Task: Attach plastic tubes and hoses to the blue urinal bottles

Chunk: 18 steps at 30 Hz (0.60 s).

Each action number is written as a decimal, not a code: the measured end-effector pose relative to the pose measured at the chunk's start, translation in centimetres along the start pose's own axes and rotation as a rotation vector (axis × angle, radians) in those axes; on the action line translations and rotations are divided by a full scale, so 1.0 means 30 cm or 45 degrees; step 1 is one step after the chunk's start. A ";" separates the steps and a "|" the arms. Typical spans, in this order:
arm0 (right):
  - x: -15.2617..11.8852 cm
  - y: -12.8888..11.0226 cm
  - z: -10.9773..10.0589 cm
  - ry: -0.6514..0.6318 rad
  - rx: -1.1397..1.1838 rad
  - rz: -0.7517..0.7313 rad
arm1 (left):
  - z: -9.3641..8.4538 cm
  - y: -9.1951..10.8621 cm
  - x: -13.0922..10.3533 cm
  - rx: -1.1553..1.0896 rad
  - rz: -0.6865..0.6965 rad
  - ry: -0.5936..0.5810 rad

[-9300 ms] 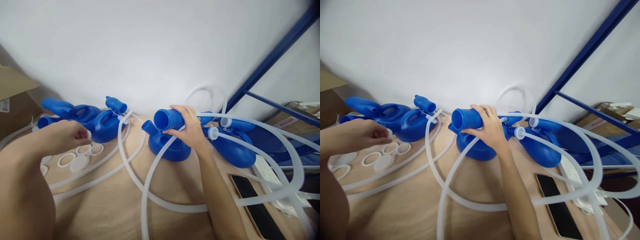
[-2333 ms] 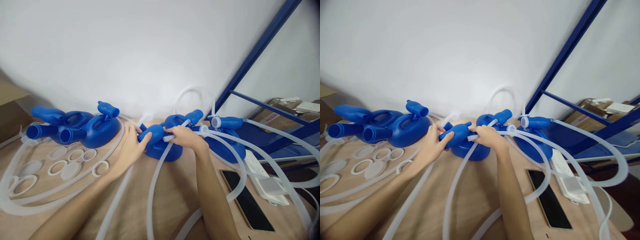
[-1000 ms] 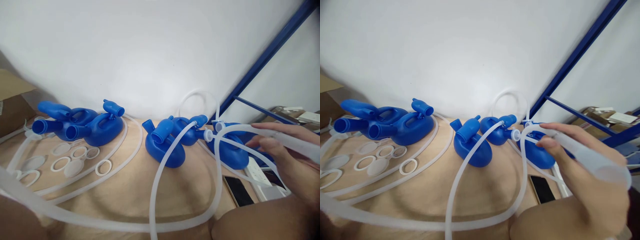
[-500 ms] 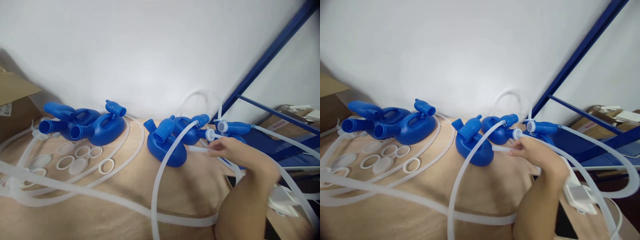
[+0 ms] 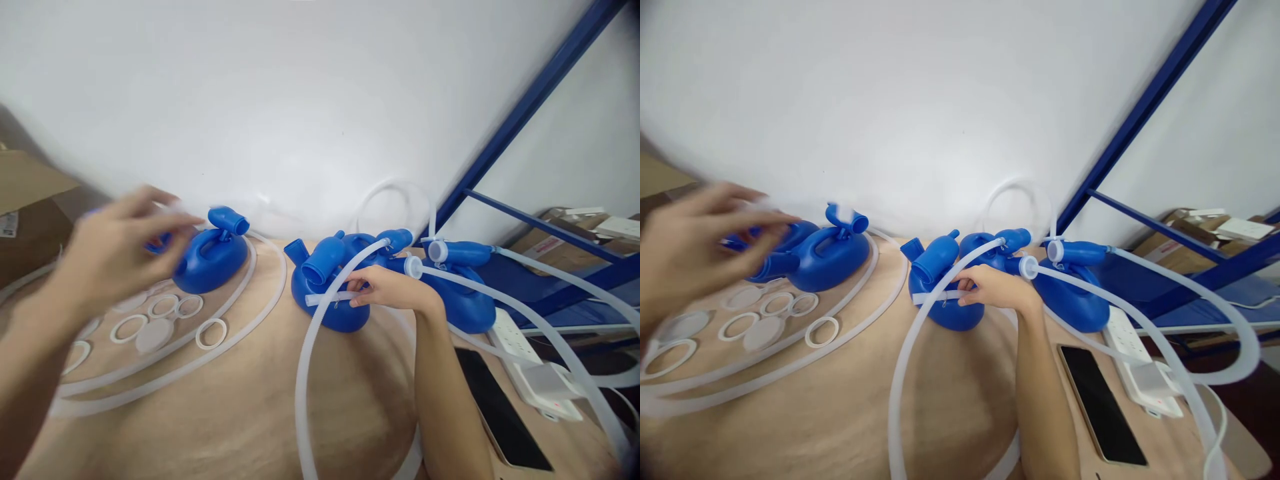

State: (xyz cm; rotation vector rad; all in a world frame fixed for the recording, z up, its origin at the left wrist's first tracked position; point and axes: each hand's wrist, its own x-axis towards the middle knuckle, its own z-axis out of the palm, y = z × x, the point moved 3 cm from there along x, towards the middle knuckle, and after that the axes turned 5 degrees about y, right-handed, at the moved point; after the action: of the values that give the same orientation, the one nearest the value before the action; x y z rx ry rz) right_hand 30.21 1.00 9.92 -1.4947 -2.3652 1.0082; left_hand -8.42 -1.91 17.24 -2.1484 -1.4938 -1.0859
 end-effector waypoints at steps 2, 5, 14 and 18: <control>0.001 0.011 -0.006 0.000 0.074 -0.039 | 0.095 0.106 -0.063 -0.058 0.154 -0.087; 0.006 0.034 -0.009 0.006 0.209 -0.112 | 0.220 0.272 -0.134 -0.121 0.241 -0.253; 0.002 0.081 -0.032 0.063 0.212 -0.201 | 0.381 0.457 -0.127 -0.287 0.171 -0.530; -0.017 0.102 -0.039 0.105 0.329 -0.181 | 0.348 0.431 -0.096 -0.380 0.167 -0.405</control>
State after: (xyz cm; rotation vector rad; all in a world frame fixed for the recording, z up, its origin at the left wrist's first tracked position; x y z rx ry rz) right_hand 33.26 1.92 9.01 -1.2331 -2.1526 1.1421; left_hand 6.95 -2.59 10.31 -2.6912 -1.3571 -1.0110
